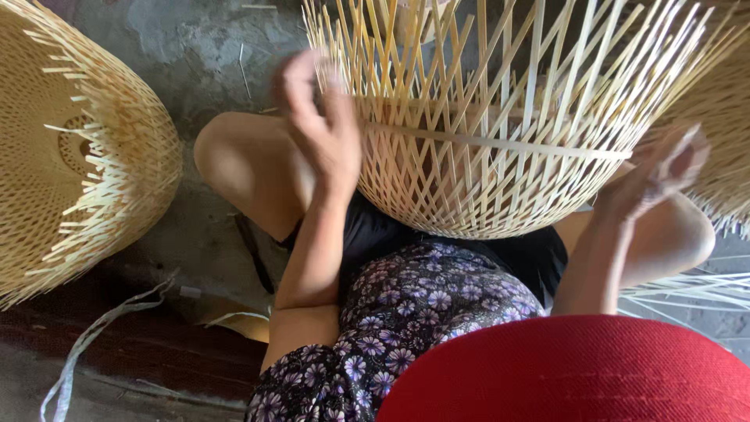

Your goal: The person weaves bamboo strips into a basket structure by hand, overlapping and tucking the pieces to form a lattice pattern.

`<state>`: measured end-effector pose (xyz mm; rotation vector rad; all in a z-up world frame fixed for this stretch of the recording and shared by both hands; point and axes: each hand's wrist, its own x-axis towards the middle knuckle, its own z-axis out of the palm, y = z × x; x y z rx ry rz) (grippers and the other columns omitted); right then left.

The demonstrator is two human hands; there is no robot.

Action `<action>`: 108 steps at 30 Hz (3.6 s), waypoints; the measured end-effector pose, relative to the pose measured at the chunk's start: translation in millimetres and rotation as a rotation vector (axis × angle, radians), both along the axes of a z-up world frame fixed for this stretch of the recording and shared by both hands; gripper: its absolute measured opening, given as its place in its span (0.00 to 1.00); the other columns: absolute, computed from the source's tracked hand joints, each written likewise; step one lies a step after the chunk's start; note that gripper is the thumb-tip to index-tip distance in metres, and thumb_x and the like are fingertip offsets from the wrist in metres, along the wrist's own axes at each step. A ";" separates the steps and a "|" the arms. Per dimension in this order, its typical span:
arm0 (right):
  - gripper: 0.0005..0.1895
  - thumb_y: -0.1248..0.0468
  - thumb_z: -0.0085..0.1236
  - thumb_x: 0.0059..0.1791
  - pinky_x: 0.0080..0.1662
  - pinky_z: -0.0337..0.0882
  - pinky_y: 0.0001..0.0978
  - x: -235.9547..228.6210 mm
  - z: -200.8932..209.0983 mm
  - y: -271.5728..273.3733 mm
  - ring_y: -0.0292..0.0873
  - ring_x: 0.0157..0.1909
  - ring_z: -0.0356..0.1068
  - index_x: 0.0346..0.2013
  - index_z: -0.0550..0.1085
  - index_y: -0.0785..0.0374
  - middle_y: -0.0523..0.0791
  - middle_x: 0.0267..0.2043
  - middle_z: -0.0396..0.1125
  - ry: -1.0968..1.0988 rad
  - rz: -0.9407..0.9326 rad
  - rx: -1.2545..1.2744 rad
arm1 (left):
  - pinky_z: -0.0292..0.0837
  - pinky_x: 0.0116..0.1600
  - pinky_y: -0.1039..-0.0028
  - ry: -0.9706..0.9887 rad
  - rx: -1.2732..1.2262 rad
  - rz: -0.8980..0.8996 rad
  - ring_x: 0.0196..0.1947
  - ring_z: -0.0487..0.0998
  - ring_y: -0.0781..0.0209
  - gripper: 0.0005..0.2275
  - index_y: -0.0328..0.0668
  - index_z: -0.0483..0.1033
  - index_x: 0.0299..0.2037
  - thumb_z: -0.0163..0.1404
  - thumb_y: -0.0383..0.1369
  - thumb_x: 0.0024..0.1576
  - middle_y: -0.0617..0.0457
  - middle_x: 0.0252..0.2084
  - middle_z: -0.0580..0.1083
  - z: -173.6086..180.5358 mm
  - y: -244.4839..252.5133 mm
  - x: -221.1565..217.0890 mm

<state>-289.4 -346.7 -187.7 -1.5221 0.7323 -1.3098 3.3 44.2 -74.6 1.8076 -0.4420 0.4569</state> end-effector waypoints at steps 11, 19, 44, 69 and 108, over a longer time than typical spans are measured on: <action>0.16 0.58 0.66 0.53 0.38 0.67 0.32 135.3 269.7 149.3 0.35 0.31 0.67 0.53 0.78 0.57 0.41 0.29 0.70 1.035 0.609 -0.768 | 0.60 0.55 0.63 -0.179 0.445 -0.533 0.49 0.65 0.57 0.23 0.44 0.70 0.60 0.63 0.39 0.58 0.53 0.47 0.66 87.9 -77.3 -55.5; 0.13 0.73 0.65 0.51 0.50 0.75 0.29 129.0 256.5 129.8 0.35 0.47 0.73 0.46 0.72 0.58 0.44 0.44 0.72 0.457 1.003 -0.274 | 0.66 0.58 0.66 -0.182 0.362 -0.504 0.49 0.67 0.58 0.24 0.33 0.68 0.61 0.62 0.35 0.59 0.51 0.48 0.67 87.7 -77.0 -42.7; 0.10 0.60 0.71 0.53 0.49 0.75 0.28 131.7 247.2 120.7 0.36 0.46 0.73 0.42 0.76 0.54 0.43 0.47 0.73 0.516 0.993 -0.158 | 0.64 0.53 0.70 -0.156 0.079 -0.746 0.37 0.71 0.67 0.15 0.42 0.76 0.47 0.66 0.35 0.54 0.63 0.35 0.75 68.7 -75.6 -26.6; 0.18 0.55 0.75 0.44 0.62 0.73 0.36 157.7 262.9 166.0 0.36 0.60 0.70 0.45 0.79 0.49 0.37 0.54 0.70 0.499 0.929 -0.077 | 0.80 0.49 0.75 -0.046 -0.017 -0.889 0.41 0.80 0.67 0.12 0.43 0.72 0.50 0.62 0.27 0.61 0.57 0.43 0.75 61.6 -57.2 -8.6; 0.48 0.58 0.84 0.45 0.69 0.57 0.51 143.7 228.0 174.2 0.60 0.71 0.49 0.68 0.61 0.70 0.63 0.69 0.49 0.764 0.464 -1.006 | 0.80 0.45 0.81 0.075 0.033 -0.657 0.39 0.83 0.74 0.21 0.50 0.67 0.65 0.62 0.31 0.65 0.58 0.50 0.79 47.4 -13.9 -32.3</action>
